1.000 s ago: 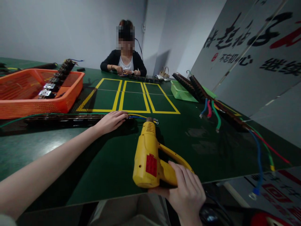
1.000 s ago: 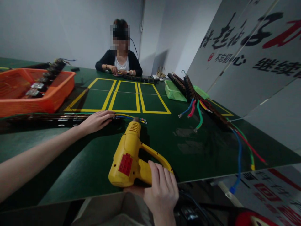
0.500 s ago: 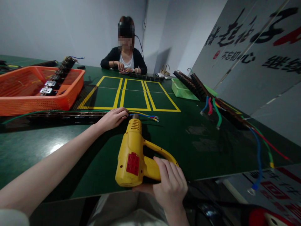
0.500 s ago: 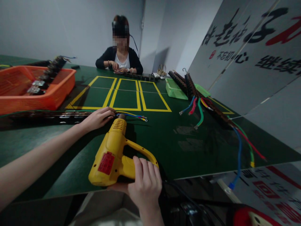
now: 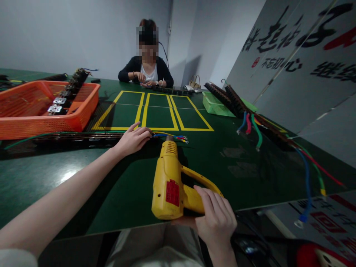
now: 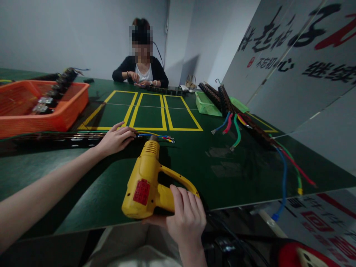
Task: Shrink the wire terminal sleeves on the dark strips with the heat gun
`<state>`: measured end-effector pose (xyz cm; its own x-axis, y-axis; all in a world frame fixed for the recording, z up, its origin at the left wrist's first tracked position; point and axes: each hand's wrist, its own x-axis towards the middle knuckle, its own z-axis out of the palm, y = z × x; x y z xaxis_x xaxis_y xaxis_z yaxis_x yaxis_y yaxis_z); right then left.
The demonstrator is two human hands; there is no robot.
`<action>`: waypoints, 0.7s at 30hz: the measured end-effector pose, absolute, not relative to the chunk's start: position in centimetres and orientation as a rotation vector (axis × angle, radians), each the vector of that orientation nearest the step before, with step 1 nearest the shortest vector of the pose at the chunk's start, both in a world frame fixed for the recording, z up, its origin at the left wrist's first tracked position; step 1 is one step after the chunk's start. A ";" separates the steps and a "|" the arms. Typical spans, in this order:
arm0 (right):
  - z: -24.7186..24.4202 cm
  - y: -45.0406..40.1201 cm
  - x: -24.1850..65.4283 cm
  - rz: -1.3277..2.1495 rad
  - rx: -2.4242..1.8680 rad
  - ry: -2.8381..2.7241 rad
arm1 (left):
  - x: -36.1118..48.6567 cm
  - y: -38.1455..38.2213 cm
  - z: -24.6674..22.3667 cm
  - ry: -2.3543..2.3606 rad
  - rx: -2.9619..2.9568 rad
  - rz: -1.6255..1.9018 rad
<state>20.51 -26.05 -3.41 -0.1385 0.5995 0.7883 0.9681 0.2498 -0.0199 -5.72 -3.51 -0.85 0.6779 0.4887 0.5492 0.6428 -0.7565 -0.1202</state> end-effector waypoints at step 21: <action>-3.7 -26.3 20.1 -0.741 -1.534 -1.793 | -5.7 -3.4 -1.1 -0.908 -2.642 -0.756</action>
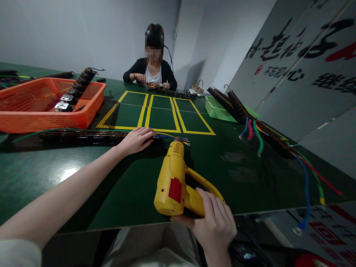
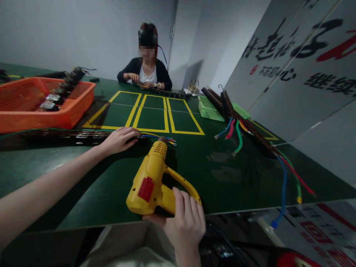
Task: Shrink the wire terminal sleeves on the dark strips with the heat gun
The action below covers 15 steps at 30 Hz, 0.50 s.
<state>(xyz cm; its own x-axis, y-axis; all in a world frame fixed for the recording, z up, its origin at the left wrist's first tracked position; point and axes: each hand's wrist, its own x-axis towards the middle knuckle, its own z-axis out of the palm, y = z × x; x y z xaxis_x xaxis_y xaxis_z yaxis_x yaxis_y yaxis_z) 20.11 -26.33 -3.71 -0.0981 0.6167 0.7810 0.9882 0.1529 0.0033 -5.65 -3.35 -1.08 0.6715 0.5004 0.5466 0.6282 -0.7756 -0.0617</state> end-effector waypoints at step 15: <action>-3.6 -25.4 17.5 -0.634 -1.411 -1.830 | -5.8 -3.2 -0.9 -0.867 -2.655 -0.744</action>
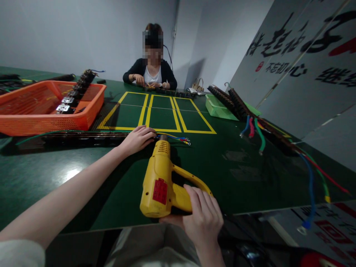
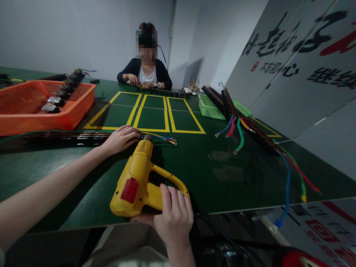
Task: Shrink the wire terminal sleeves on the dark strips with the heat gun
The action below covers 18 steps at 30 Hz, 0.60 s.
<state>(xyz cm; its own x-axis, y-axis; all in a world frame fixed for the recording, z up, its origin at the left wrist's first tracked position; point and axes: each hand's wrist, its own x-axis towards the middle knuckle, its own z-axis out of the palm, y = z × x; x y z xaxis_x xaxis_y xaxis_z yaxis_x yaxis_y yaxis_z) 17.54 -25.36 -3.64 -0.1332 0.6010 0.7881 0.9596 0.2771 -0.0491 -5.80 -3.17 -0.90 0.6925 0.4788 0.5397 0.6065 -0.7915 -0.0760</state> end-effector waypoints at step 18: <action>-3.8 -26.0 22.6 -0.801 -1.507 -1.823 | -5.6 -3.2 -0.9 -0.912 -2.672 -0.747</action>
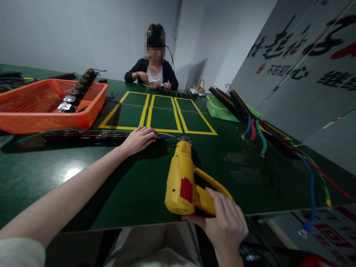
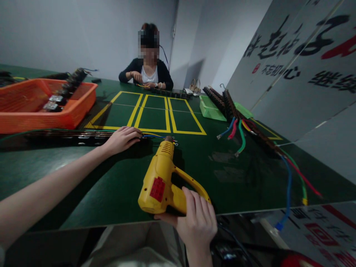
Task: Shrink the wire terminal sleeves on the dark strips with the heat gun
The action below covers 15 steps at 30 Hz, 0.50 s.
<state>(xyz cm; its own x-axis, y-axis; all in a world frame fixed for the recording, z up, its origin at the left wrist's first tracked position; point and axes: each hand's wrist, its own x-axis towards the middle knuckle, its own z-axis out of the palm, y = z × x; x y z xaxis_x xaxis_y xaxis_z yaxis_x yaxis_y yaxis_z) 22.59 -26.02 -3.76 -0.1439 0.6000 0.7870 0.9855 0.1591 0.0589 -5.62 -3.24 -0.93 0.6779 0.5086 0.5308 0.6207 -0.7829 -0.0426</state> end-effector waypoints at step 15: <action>-3.4 -25.8 18.5 -0.706 -1.476 -1.812 | -5.4 -3.1 -1.1 -0.911 -2.738 -0.853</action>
<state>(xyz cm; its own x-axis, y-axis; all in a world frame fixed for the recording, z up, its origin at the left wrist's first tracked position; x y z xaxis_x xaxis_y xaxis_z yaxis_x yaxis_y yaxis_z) 18.54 -25.84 -3.44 -0.1202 0.6054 0.7868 0.9781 0.2078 -0.0104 -5.38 -3.11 -1.12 0.6573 0.5113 0.5536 0.5863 -0.8085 0.0507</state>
